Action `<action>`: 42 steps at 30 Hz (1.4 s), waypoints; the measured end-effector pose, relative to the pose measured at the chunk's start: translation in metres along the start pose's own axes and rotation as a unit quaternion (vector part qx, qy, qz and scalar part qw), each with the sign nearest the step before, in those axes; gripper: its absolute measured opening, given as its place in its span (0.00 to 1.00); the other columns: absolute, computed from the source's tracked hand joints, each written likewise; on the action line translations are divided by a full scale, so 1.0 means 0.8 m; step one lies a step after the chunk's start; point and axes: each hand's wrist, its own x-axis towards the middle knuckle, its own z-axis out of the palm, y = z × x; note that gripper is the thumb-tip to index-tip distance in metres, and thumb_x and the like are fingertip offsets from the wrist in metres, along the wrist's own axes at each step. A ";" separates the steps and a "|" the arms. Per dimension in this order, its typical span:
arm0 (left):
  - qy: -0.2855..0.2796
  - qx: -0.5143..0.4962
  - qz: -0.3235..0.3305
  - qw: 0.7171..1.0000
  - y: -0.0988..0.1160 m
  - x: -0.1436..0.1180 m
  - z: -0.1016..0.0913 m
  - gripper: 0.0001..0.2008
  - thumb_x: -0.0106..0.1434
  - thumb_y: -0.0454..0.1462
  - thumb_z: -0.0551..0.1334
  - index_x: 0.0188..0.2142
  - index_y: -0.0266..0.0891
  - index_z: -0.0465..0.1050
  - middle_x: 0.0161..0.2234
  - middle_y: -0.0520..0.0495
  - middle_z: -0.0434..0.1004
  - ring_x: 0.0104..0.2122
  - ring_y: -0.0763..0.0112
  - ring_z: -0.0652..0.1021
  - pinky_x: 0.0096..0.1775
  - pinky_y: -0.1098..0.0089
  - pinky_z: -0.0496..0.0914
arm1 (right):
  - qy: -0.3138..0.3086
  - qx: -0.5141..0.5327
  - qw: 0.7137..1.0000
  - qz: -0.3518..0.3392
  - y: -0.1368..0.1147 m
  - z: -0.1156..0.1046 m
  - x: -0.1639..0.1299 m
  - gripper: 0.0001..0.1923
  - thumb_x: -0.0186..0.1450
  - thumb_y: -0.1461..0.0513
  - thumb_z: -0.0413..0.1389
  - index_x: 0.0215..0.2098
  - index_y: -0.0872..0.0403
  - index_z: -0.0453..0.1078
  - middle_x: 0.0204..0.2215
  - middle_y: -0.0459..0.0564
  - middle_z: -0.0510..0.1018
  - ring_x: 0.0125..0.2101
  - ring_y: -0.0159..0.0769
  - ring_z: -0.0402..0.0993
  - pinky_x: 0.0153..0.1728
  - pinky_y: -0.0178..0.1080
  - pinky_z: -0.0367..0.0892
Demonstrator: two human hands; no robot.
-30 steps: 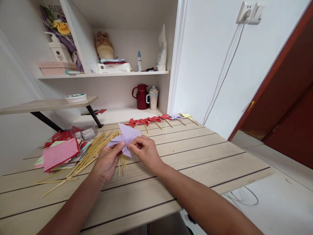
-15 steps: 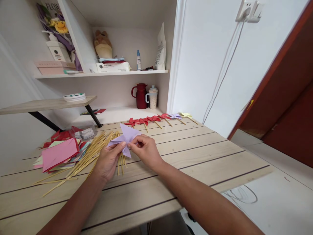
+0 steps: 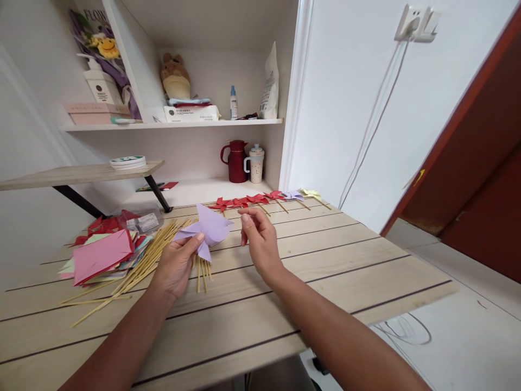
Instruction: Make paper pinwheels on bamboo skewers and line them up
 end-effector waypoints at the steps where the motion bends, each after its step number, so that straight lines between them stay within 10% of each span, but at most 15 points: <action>1: -0.003 0.001 -0.004 1.000 0.001 0.000 -0.001 0.19 0.45 0.41 0.78 0.36 0.35 0.83 0.38 0.43 0.85 0.40 0.65 0.80 0.48 0.66 0.70 | 0.011 0.027 0.999 0.016 0.001 -0.002 0.003 0.13 0.67 0.50 0.57 0.44 0.49 0.72 0.22 0.39 0.65 0.21 0.30 0.64 0.27 0.36 0.63; 13: -0.093 0.018 -0.047 0.994 0.009 -0.008 -0.001 0.20 0.48 0.41 0.76 0.40 0.34 0.83 0.39 0.41 0.84 0.39 0.66 0.79 0.43 0.69 0.69 | -0.063 0.154 0.961 0.222 0.017 -0.015 0.016 0.18 0.53 0.52 0.70 0.31 0.53 0.72 0.27 0.42 0.72 0.24 0.28 0.65 0.32 0.36 0.66; 42: -0.111 0.135 -0.089 0.981 -0.008 -0.009 -0.002 0.14 0.49 0.44 0.74 0.28 0.35 0.82 0.24 0.46 0.78 0.21 0.73 0.72 0.25 0.72 0.63 | -0.069 0.047 0.985 0.153 0.008 -0.009 0.010 0.29 0.46 0.59 0.73 0.46 0.48 0.74 0.40 0.47 0.74 0.35 0.34 0.72 0.32 0.36 0.68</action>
